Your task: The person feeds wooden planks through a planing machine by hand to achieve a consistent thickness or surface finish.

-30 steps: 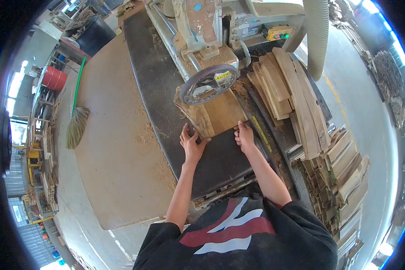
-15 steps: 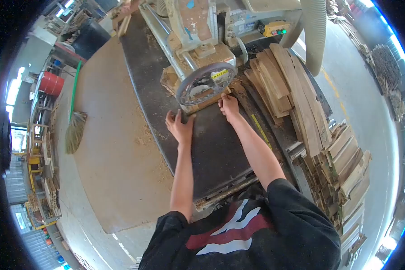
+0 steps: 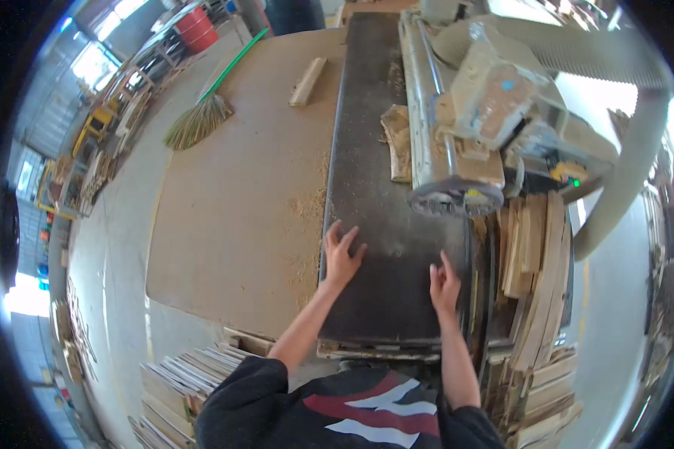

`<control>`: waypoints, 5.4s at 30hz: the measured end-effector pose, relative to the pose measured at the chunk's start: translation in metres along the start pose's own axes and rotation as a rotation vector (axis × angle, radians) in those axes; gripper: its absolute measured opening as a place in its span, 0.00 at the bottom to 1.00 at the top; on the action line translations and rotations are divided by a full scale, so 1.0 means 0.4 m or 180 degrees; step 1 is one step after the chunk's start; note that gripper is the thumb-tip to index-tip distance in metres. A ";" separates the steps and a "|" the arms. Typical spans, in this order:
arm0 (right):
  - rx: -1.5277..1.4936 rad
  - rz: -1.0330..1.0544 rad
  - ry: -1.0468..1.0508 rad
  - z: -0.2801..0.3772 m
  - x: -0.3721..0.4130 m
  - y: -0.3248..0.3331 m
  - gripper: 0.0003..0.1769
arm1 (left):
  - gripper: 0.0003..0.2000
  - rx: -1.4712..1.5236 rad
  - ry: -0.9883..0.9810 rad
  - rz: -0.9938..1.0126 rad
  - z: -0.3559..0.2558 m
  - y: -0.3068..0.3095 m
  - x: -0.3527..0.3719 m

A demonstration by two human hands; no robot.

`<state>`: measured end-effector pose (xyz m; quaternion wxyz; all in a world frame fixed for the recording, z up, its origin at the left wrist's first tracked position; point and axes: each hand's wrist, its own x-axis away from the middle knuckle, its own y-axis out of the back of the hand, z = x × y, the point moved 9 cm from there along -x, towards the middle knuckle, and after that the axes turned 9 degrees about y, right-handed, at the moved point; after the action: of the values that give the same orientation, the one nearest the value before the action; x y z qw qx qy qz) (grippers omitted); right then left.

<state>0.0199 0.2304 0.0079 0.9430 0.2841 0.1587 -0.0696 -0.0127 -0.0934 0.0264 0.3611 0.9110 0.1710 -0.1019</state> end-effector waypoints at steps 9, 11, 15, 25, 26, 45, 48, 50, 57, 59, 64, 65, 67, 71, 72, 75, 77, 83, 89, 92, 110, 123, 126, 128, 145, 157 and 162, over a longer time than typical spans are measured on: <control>-0.0142 -0.0594 0.0330 -0.029 0.050 0.003 0.25 | 0.39 -0.0552 0.0794 -0.0584 0.399 0.011 -0.771; -0.0301 -0.0431 -0.0125 0.000 0.033 0.001 0.22 | 0.40 -0.1026 0.0767 -0.0510 0.488 -0.008 -0.988; 0.0013 -0.0380 -0.0447 -0.049 0.079 -0.007 0.23 | 0.37 -0.2090 0.0835 -0.0284 0.485 -0.060 -1.251; 0.0359 -0.0287 -0.0025 -0.007 0.045 -0.009 0.18 | 0.20 -0.1110 0.0419 -0.0836 0.463 0.012 -0.924; 0.0328 -0.0294 -0.0062 -0.008 0.044 -0.008 0.18 | 0.19 -0.0933 0.0584 -0.0745 0.440 0.041 -0.846; 0.0265 0.0664 -0.0729 0.160 0.087 0.121 0.15 | 0.21 -0.0025 -0.0676 0.1548 -0.316 -0.104 0.445; -0.0153 0.0631 -0.0918 0.141 0.188 0.164 0.18 | 0.17 0.0016 -0.0825 0.1566 -0.357 -0.165 0.469; -0.1397 0.0844 -0.1975 0.073 0.304 0.125 0.22 | 0.16 0.0143 -0.1158 0.1477 -0.389 -0.214 0.475; -0.2265 -0.0213 -0.3461 -0.001 0.424 0.128 0.27 | 0.12 0.0214 -0.1127 0.1365 -0.469 -0.284 0.437; -0.2548 -0.0350 -0.3689 -0.016 0.416 0.113 0.27 | 0.12 0.0239 -0.1182 0.1324 -0.462 -0.291 0.424; -0.3071 -0.0827 -0.3760 -0.075 0.350 0.040 0.26 | 0.10 -0.0059 -0.1070 0.1061 -0.445 -0.338 0.309; -0.3115 -0.0968 -0.3782 -0.084 0.329 0.025 0.25 | 0.09 -0.0104 -0.1077 0.1028 -0.444 -0.344 0.283; -0.3072 -0.1072 -0.3596 -0.082 0.281 0.011 0.26 | 0.09 -0.0023 -0.1034 0.1009 -0.429 -0.372 0.235; -0.2633 -0.1120 -0.3292 -0.071 0.239 0.012 0.27 | 0.12 -0.0045 -0.0986 0.0998 -0.419 -0.394 0.167; -0.2616 -0.1112 -0.3282 -0.070 0.243 0.003 0.27 | 0.12 -0.0006 -0.0898 0.0965 -0.416 -0.404 0.148; -0.2157 -0.0930 -0.2911 -0.071 0.234 0.001 0.29 | 0.13 0.0006 -0.0728 0.0613 -0.408 -0.438 0.069; -0.2179 -0.0731 -0.3134 -0.074 0.240 -0.010 0.31 | 0.12 0.0144 -0.0578 0.0376 -0.404 -0.444 0.048; -0.2604 -0.0536 -0.3341 -0.080 0.234 -0.006 0.33 | 0.07 0.0511 0.0542 -0.0141 -0.342 -0.456 0.000; -0.2356 -0.0391 -0.2903 -0.051 0.214 -0.008 0.32 | 0.10 0.0035 0.0786 0.0478 -0.214 -0.472 -0.099; -0.2109 -0.0297 -0.2846 -0.033 0.208 -0.002 0.31 | 0.05 0.0034 -0.0245 -0.0096 -0.155 -0.243 -0.151; -0.1880 -0.0153 -0.2470 -0.025 0.211 0.012 0.27 | 0.37 0.5645 0.3338 0.1415 0.102 0.135 0.118; -0.0956 0.1588 -0.2288 0.080 0.298 0.053 0.45 | 0.31 0.3211 0.2672 0.1806 -0.108 -0.069 0.422; -0.0589 0.2389 -0.2265 0.137 0.354 0.074 0.52 | 0.25 0.1057 0.1092 0.1263 -0.221 -0.043 0.390; -0.0584 0.2694 -0.2100 0.158 0.380 0.084 0.51 | 0.29 0.0095 -0.0057 0.0865 -0.342 -0.044 0.388; -0.2567 -0.0227 -0.3948 -0.083 0.347 0.064 0.32 | 0.29 -0.0147 -0.0945 0.1364 -0.442 -0.366 0.293; -0.0445 -0.0752 -0.3092 -0.251 0.009 -0.021 0.46 | 0.17 0.0813 -0.0177 0.0436 -0.363 -0.451 0.033; -0.0648 -0.0511 -0.3272 -0.280 0.057 -0.014 0.47 | 0.14 0.0334 0.0546 -0.0273 -0.340 -0.468 0.013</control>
<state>0.0111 0.2872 -0.0910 0.9137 0.1073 -0.2968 -0.2562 -0.0717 0.1295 0.0061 0.2922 0.9259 0.2346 -0.0477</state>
